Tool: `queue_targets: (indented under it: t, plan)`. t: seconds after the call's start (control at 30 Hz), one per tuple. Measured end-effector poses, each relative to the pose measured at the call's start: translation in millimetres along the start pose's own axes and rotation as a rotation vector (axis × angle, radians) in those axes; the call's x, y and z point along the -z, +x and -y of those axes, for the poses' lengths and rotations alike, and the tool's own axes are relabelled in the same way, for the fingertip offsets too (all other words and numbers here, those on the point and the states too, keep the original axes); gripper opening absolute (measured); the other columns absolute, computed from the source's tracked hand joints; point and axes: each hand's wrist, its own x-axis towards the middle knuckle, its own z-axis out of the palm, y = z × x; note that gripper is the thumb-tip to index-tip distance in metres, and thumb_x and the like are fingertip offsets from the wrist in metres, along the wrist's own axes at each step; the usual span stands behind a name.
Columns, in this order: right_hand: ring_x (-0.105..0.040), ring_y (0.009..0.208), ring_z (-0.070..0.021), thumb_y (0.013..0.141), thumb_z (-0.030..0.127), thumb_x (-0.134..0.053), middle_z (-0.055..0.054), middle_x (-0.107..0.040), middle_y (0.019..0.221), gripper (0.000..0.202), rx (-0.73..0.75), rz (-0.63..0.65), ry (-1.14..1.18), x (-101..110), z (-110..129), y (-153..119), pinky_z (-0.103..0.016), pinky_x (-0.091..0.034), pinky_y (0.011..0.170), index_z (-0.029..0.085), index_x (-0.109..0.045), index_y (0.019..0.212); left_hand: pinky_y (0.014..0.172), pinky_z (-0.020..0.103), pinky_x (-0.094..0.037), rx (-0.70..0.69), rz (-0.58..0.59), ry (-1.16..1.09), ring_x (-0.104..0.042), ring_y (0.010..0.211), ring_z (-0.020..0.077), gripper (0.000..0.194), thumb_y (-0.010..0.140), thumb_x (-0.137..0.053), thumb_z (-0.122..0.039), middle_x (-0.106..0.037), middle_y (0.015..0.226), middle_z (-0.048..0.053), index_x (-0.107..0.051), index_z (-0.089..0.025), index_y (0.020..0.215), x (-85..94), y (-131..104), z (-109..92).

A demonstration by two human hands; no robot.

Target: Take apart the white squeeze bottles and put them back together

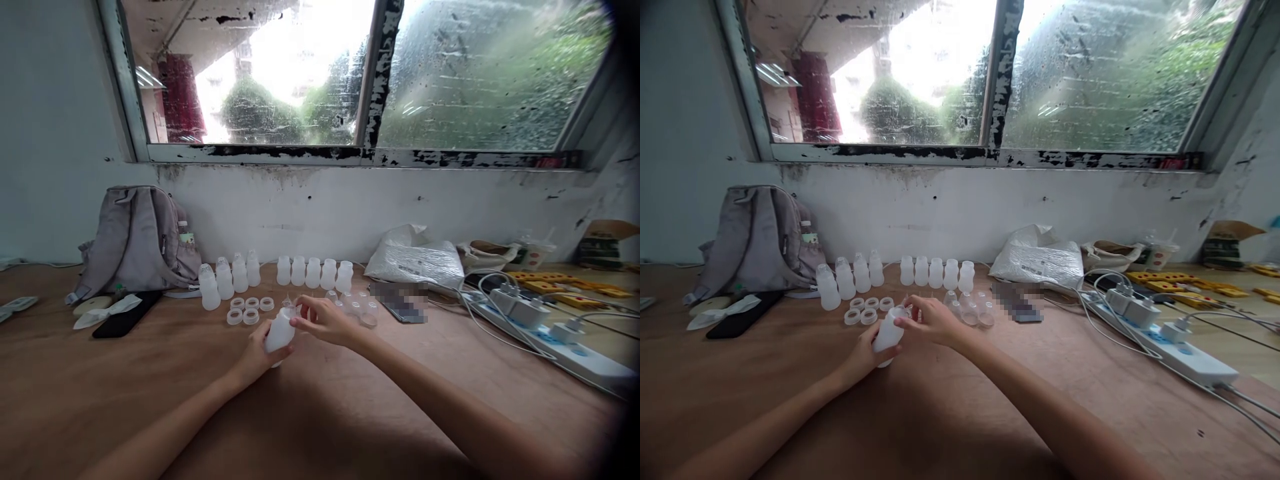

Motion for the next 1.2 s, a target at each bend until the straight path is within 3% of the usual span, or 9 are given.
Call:
queue_targets:
  t: [0.1, 0.23, 0.4, 0.5, 0.63, 0.73, 0.83, 1.0, 1.2]
  plan:
    - [-0.047, 0.048, -0.0084, 0.074, 0.053, -0.048, 0.001, -0.051, 0.056, 0.04, -0.103, 0.044, 0.148, -4.8, 9.7, 7.8, -0.018, -0.031, 0.041, 0.014, -0.057, 0.081, 0.068, 0.027, -0.039, -0.02, -0.058, 0.071, -0.05, 0.077, 0.017, 0.035, 0.065, -0.061, -0.041, -0.053, 0.084, 0.003, -0.055, -0.015, 0.088, 1.8, -1.0, -0.4]
    - [-0.048, 0.043, -0.0079, 0.073, 0.053, -0.048, 0.001, -0.052, 0.057, 0.044, -0.195, 0.231, 0.35, -1.4, 4.1, 13.7, -0.017, -0.034, 0.037, 0.013, -0.055, 0.091, 0.062, 0.024, -0.039, 0.041, -0.051, 0.09, -0.05, 0.071, 0.0164, 0.036, 0.062, -0.063, -0.043, -0.054, 0.076, 0.003, -0.059, -0.014, 0.084, 7.0, -1.3, 0.6]
    - [-0.055, 0.075, -0.0123, 0.071, 0.039, -0.059, -0.005, -0.058, 0.093, 0.043, -0.067, 0.366, 0.491, 19.0, 5.5, 11.1, -0.021, -0.045, 0.059, 0.019, -0.051, 0.108, 0.057, 0.022, -0.036, 0.107, 0.113, -0.117, -0.047, 0.065, 0.014, 0.036, 0.062, -0.063, -0.041, -0.054, 0.071, 0.002, -0.059, -0.011, 0.083, 13.7, -0.5, -5.5]
    - [-0.053, 0.086, -0.0138, 0.072, 0.041, -0.056, -0.005, -0.054, 0.103, 0.039, -0.076, 0.283, 0.434, 26.6, 5.5, 10.6, -0.021, -0.046, 0.064, 0.022, -0.051, 0.106, 0.057, 0.022, -0.035, 0.119, 0.137, -0.221, -0.046, 0.064, 0.0138, 0.036, 0.064, -0.061, -0.04, -0.054, 0.07, 0.002, -0.058, -0.01, 0.084, 14.3, -0.8, -10.7]
    - [-0.052, 0.056, -0.0102, 0.076, 0.052, -0.044, -0.002, -0.055, 0.07, 0.04, -0.208, 0.171, 0.373, 21.6, -4.6, 13.7, -0.02, -0.043, 0.045, 0.014, -0.055, 0.08, 0.055, 0.022, -0.033, 0.128, 0.144, -0.24, -0.044, 0.063, 0.0126, 0.031, 0.065, -0.061, -0.038, -0.052, 0.067, 0.001, -0.058, -0.01, 0.079, 13.9, -1.3, -11.7]
    - [-0.048, 0.047, -0.0079, 0.074, 0.054, -0.045, 0.001, -0.05, 0.057, 0.042, -0.215, 0.16, 0.405, 17.0, -12.1, 15.4, -0.019, -0.041, 0.04, 0.014, -0.051, 0.068, 0.055, 0.023, -0.033, 0.143, 0.152, -0.219, -0.045, 0.062, 0.0127, 0.032, 0.064, -0.062, -0.04, -0.051, 0.065, 0.0, -0.057, -0.011, 0.076, 14.3, -1.0, -9.8]
    - [-0.048, 0.048, -0.008, 0.072, 0.052, -0.05, 0.001, -0.05, 0.055, 0.039, -0.186, 0.16, 0.441, 17.0, -15.5, 15.5, -0.019, -0.041, 0.04, 0.013, -0.053, 0.069, 0.055, 0.023, -0.035, 0.156, 0.183, -0.206, -0.046, 0.062, 0.0136, 0.034, 0.065, -0.061, -0.042, -0.052, 0.066, 0.001, -0.057, -0.011, 0.078, 15.0, -0.8, -9.6]
    - [-0.048, 0.046, -0.0072, 0.071, 0.045, -0.054, 0.001, -0.052, 0.058, 0.033, -0.168, 0.165, 0.473, 20.8, -17.3, 15.6, -0.019, -0.041, 0.042, 0.013, -0.055, 0.078, 0.068, 0.025, -0.04, 0.121, 0.184, -0.271, -0.052, 0.08, 0.0181, 0.043, 0.066, -0.06, -0.041, -0.057, 0.086, 0.004, -0.052, -0.014, 0.098, 15.3, -1.4, -10.2]
    - [-0.049, 0.051, -0.0082, 0.075, 0.034, -0.051, 0.0, -0.052, 0.063, 0.022, -0.161, 0.103, 0.475, 29.1, -24.1, 16.3, -0.02, -0.042, 0.044, 0.014, -0.054, 0.082, 0.071, 0.027, -0.041, 0.097, 0.171, -0.262, -0.052, 0.083, 0.0179, 0.041, 0.071, -0.055, -0.043, -0.057, 0.091, 0.006, -0.051, -0.014, 0.1, 15.8, 0.7, -2.2]
